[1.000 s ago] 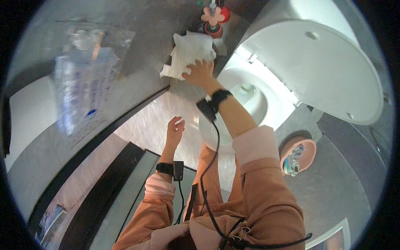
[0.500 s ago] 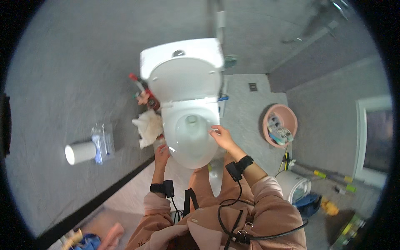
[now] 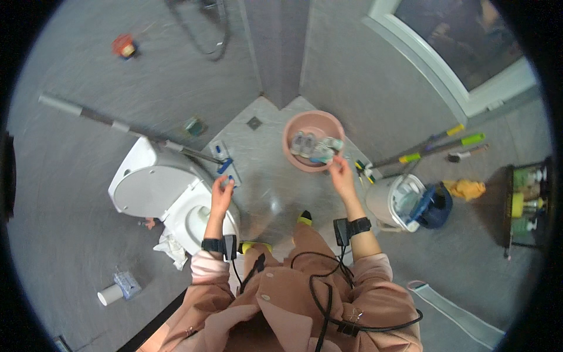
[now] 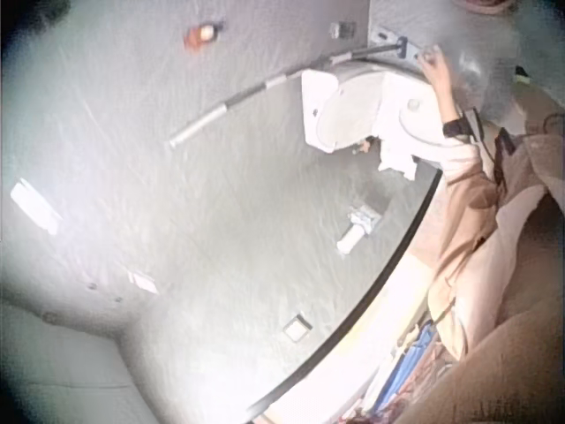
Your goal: The person mops the floor in a living area and bathroom, then disposes of used tissues, refills a bucket with water, and scrubs a pair of shoes with a brush while sitting on the bathroom floor.
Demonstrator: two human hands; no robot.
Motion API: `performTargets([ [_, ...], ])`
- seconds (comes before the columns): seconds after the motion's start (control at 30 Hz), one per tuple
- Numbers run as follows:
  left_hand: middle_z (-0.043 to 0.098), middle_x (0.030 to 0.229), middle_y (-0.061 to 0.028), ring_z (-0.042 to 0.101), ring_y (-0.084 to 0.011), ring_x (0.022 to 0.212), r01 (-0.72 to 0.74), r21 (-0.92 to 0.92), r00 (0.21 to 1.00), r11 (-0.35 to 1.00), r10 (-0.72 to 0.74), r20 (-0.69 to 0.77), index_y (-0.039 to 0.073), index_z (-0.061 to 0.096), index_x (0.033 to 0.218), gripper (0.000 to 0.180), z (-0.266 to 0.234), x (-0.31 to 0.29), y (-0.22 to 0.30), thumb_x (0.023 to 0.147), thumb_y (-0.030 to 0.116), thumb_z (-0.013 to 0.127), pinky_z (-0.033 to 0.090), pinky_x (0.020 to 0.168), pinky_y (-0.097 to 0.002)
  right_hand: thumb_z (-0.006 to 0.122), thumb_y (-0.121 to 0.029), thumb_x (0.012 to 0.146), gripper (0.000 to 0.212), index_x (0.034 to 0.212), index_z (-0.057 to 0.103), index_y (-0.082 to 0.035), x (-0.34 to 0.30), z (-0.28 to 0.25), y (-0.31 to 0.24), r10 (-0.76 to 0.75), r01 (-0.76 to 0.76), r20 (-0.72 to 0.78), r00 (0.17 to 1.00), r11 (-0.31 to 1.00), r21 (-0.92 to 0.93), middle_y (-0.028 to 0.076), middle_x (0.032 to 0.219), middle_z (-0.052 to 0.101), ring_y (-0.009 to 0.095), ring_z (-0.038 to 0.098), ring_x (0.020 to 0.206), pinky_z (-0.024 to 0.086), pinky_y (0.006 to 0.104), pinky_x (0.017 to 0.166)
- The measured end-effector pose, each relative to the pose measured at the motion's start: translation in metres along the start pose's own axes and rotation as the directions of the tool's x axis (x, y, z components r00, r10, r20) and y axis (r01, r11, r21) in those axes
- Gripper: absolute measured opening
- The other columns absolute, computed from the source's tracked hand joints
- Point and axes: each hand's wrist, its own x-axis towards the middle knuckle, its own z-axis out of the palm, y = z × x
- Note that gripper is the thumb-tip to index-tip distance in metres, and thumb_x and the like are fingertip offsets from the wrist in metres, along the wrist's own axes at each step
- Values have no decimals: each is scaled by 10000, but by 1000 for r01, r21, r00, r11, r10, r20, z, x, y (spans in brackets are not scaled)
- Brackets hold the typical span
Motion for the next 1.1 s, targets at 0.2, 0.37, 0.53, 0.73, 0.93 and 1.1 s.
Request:
performTargets([
  [0.2, 411, 1225, -156, 543, -206, 975, -133, -48, 968, 990, 140, 206, 36, 484, 1184, 456, 125, 37, 134, 815, 252, 643, 473, 798, -307, 599, -218, 852, 366, 1139, 521, -6, 49, -192, -39, -186, 182, -427, 885, 982, -51, 89, 1041, 585, 122, 540, 897, 435, 256, 791],
  [0.37, 399, 1264, -134, 539, -211, 988, -340, -33, 909, 940, 337, 246, 54, 489, 1180, 430, 171, 76, 237, 810, 212, 643, 477, 789, -302, 601, -274, 826, 410, 1150, 513, -40, 91, -255, -134, -507, 273, -440, 741, 827, -492, 126, 1080, 586, 254, 550, 1020, 217, 440, 1051],
  [0.53, 374, 1338, -147, 512, -239, 1065, -589, -82, 771, 804, 589, 243, 53, 490, 1181, 411, 196, 142, 360, 811, 174, 623, 466, 829, -343, 610, -281, 805, 437, 1161, 498, -54, 153, -270, -263, -800, 393, -299, 520, 535, -748, 120, 1139, 556, 279, 487, 1118, 164, 480, 1069],
  [0.73, 401, 1326, -168, 447, -327, 1163, -916, -5, 393, 401, 901, 182, 43, 524, 1152, 386, 220, 217, 502, 800, 175, 615, 398, 937, -411, 612, -320, 786, 496, 1182, 478, -52, 232, -279, -423, -942, 289, -153, 297, 242, -926, 128, 1151, 541, 280, 459, 1144, 173, 484, 1064],
  [0.93, 438, 1303, -157, 425, -332, 1176, -990, 69, 136, 125, 972, 190, 36, 562, 1125, 395, 284, 290, 612, 771, 199, 622, 338, 984, -436, 597, -365, 756, 581, 1192, 465, -4, 328, -279, -539, -956, 210, -184, 230, 233, -950, 179, 1143, 542, 314, 461, 1143, 208, 488, 1051],
  [1.1, 412, 1328, -164, 404, -297, 1205, -933, 350, 175, 83, 955, 240, -5, 482, 1204, 564, 345, 340, 661, 747, 274, 659, 238, 1042, -454, 613, -335, 749, 556, 1173, 476, -3, 393, -281, -604, -950, 34, -203, 236, 217, -976, 171, 1125, 553, 322, 478, 1107, 246, 490, 1036],
])
